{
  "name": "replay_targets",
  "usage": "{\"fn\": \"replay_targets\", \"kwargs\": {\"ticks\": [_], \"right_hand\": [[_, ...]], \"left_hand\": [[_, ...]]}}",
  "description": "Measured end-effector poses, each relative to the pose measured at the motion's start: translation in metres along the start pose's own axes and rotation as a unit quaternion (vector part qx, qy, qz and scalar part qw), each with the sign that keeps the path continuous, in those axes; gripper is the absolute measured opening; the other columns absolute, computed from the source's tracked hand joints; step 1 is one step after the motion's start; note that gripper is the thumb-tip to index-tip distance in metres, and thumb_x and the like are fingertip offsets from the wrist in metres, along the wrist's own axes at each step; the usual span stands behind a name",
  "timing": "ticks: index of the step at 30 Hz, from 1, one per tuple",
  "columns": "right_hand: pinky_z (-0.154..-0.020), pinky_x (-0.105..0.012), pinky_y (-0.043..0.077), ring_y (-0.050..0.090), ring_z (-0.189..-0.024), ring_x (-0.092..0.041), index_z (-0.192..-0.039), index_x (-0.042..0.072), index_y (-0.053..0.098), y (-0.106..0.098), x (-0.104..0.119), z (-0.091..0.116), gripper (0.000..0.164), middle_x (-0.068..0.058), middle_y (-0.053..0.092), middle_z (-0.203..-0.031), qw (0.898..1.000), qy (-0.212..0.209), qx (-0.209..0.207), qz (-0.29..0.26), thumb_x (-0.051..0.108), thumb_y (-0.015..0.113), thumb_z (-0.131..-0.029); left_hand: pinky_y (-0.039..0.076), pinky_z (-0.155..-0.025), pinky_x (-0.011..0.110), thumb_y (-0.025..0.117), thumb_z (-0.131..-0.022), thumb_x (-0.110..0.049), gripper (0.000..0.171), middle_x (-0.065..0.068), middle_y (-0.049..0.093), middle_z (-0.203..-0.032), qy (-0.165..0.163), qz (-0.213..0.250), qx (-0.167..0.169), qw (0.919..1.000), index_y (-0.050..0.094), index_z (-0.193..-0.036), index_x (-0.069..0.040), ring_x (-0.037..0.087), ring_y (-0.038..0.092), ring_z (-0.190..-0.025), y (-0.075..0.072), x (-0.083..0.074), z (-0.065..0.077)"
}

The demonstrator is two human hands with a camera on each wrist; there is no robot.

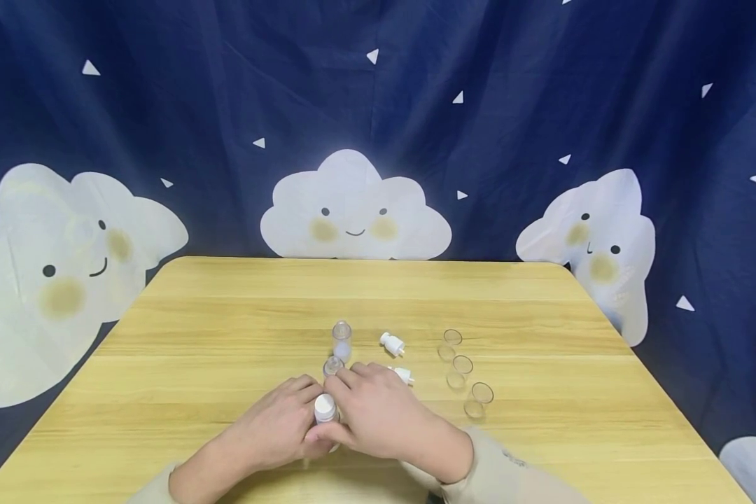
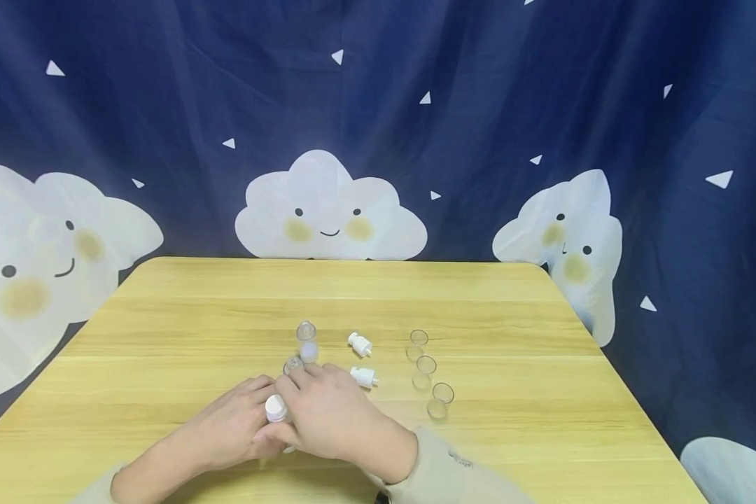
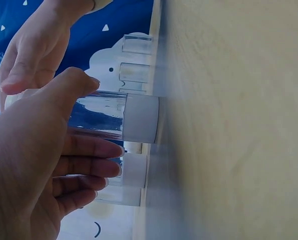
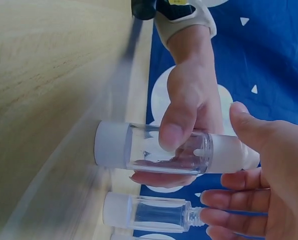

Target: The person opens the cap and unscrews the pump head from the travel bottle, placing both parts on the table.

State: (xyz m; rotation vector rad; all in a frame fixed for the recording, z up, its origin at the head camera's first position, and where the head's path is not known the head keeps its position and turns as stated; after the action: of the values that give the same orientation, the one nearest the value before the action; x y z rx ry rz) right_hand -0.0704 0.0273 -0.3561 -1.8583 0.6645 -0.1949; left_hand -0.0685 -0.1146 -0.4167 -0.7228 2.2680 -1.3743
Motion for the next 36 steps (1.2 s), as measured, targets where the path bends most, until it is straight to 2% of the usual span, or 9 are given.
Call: {"fn": "replay_targets", "kwargs": {"ticks": [5,12,19,23,28,31,36], "right_hand": [[-0.056,-0.022,0.042,0.044,-0.062,-0.009,-0.089,0.015,0.058,0.002,0.0,-0.002,0.05,0.009,0.047,-0.073,1.0,-0.006,0.007,-0.016,0.065,0.054,-0.089],[-0.06,-0.018,0.043,0.045,-0.068,-0.005,-0.094,0.015,0.057,0.004,-0.006,-0.004,0.043,0.01,0.049,-0.08,0.994,-0.016,0.052,-0.092,0.058,0.06,-0.09],[-0.073,-0.012,0.043,0.049,-0.082,0.0,-0.11,0.016,0.061,0.005,-0.016,-0.005,0.038,0.011,0.056,-0.093,0.974,-0.022,0.117,-0.191,0.049,0.063,-0.092],[-0.085,-0.013,0.043,0.053,-0.091,-0.002,-0.119,0.016,0.061,0.006,-0.019,-0.006,0.039,0.011,0.058,-0.102,0.963,-0.033,0.144,-0.225,0.045,0.063,-0.093],[-0.09,-0.014,0.042,0.056,-0.098,-0.004,-0.127,0.017,0.06,0.008,-0.022,-0.006,0.042,0.012,0.058,-0.106,0.951,-0.033,0.162,-0.26,0.043,0.062,-0.094],[-0.091,-0.016,0.043,0.056,-0.1,-0.004,-0.126,0.018,0.059,0.007,-0.023,-0.005,0.045,0.012,0.059,-0.109,0.952,-0.022,0.159,-0.26,0.048,0.061,-0.093],[-0.084,-0.02,0.048,0.056,-0.096,-0.005,-0.122,0.019,0.059,0.003,-0.019,-0.002,0.052,0.011,0.06,-0.108,0.967,0.004,0.129,-0.22,0.059,0.059,-0.088]], "left_hand": [[0.05,-0.081,0.029,0.075,-0.075,-0.043,0.033,-0.011,0.059,-0.093,0.003,0.005,-0.002,1.0,0.064,-0.096,-0.021,0.01,0.056,-0.091,0.0,0.0,0.0],[0.051,-0.081,0.028,0.073,-0.08,-0.047,0.031,-0.012,0.06,-0.095,-0.01,0.01,0.013,0.9998,0.062,-0.096,-0.022,0.009,0.056,-0.092,0.0,0.0,0.0],[0.051,-0.084,0.029,0.07,-0.082,-0.049,0.035,-0.01,0.061,-0.098,-0.03,0.007,0.032,0.999,0.064,-0.098,-0.019,0.01,0.055,-0.093,-0.001,-0.001,0.0],[0.05,-0.086,0.03,0.068,-0.083,-0.051,0.041,-0.009,0.063,-0.104,-0.048,0.014,0.047,0.9976,0.066,-0.104,-0.016,0.01,0.054,-0.094,-0.001,-0.001,0.0],[0.05,-0.087,0.03,0.067,-0.084,-0.052,0.046,-0.009,0.062,-0.107,-0.059,0.019,0.056,0.9965,0.066,-0.11,-0.014,0.009,0.054,-0.095,0.0,0.0,0.0],[0.049,-0.088,0.03,0.067,-0.084,-0.054,0.052,-0.008,0.062,-0.109,-0.06,0.018,0.057,0.9964,0.065,-0.115,-0.013,0.009,0.053,-0.095,0.0,0.001,0.001],[0.049,-0.089,0.031,0.065,-0.085,-0.056,0.053,-0.006,0.063,-0.11,-0.057,0.013,0.058,0.9966,0.066,-0.115,-0.011,0.01,0.054,-0.097,0.001,0.001,0.001]]}}
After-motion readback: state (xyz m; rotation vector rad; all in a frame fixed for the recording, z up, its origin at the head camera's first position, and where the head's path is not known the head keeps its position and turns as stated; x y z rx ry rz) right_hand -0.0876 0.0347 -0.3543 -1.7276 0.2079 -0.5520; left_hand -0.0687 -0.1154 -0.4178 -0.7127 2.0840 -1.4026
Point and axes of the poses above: each hand's wrist, its own z-axis away from the middle knuckle, its own y-axis out of the palm, x = y × z, the point moved 4 cm from there along -z, towards the middle knuckle
